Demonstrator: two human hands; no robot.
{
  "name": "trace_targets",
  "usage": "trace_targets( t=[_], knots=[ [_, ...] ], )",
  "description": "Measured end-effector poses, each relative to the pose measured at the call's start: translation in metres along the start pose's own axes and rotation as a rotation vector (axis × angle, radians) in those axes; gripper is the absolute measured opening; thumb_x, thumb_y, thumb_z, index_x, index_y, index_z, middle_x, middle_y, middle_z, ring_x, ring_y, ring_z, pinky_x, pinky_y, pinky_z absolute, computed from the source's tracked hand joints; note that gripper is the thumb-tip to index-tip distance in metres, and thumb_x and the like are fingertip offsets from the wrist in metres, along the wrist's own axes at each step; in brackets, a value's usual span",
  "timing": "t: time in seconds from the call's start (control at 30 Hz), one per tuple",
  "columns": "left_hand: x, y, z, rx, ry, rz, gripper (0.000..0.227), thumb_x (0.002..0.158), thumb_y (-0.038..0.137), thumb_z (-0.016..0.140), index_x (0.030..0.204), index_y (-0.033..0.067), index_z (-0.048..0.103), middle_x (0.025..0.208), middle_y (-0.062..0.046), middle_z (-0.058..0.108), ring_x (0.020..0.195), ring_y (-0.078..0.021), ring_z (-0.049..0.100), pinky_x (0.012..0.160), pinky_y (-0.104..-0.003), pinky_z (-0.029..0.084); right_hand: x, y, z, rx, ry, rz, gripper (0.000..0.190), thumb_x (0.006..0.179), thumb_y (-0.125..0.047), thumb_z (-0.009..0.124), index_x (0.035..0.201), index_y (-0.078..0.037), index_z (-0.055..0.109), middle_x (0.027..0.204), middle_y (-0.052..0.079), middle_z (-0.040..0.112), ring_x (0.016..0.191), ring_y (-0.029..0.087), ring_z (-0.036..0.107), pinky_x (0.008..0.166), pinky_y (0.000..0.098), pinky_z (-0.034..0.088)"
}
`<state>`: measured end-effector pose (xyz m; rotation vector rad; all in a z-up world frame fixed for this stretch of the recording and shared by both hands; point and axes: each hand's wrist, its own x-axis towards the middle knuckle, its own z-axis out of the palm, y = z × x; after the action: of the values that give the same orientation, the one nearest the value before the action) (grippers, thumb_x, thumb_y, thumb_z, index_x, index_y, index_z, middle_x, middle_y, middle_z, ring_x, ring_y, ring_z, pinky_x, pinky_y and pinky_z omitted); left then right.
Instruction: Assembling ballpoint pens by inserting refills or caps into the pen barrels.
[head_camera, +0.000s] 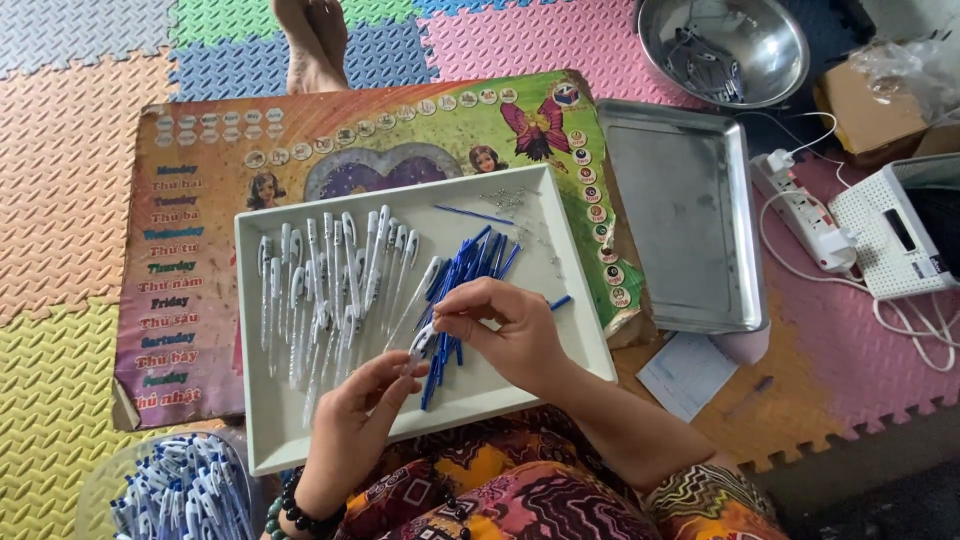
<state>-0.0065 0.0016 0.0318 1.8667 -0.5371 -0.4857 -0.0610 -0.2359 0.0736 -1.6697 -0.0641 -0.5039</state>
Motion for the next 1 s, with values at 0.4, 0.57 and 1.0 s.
trace_targets(
  t=[0.4,0.57,1.0],
  knots=[
    [-0.004,0.001,0.001,-0.041,0.003,-0.002,0.034,0.103,0.021,0.072,0.134,0.0086,0.077,0.119,-0.006,0.094,0.099,-0.0162,0.093,0.095,-0.032,0.077,-0.006,0.016,0.001,0.130,0.017,0.044,0.013,0.098,-0.002,0.086,0.106,-0.006,0.078,0.110,0.014,0.081,0.098,0.023,0.083,0.092,0.0297,0.073],
    [-0.003,0.004,0.000,0.003,0.013,0.078,0.032,0.102,0.018,0.075,0.132,0.0074,0.078,0.119,-0.006,0.093,0.105,-0.0152,0.091,0.096,-0.030,0.075,-0.007,0.018,-0.005,-0.044,-0.073,-0.119,0.012,0.101,-0.003,0.085,0.111,-0.005,0.078,0.111,0.015,0.082,0.103,0.026,0.085,0.095,0.0331,0.072],
    [0.008,-0.036,0.007,-0.083,0.280,0.194,0.032,0.102,0.006,0.080,0.133,0.0059,0.080,0.105,-0.011,0.089,0.087,-0.0243,0.086,0.079,-0.038,0.071,0.080,0.148,-0.124,-1.345,-0.110,-0.288,0.008,0.107,-0.033,0.085,0.115,-0.028,0.086,0.104,-0.004,0.079,0.100,0.023,0.074,0.089,0.0418,0.060]
  ],
)
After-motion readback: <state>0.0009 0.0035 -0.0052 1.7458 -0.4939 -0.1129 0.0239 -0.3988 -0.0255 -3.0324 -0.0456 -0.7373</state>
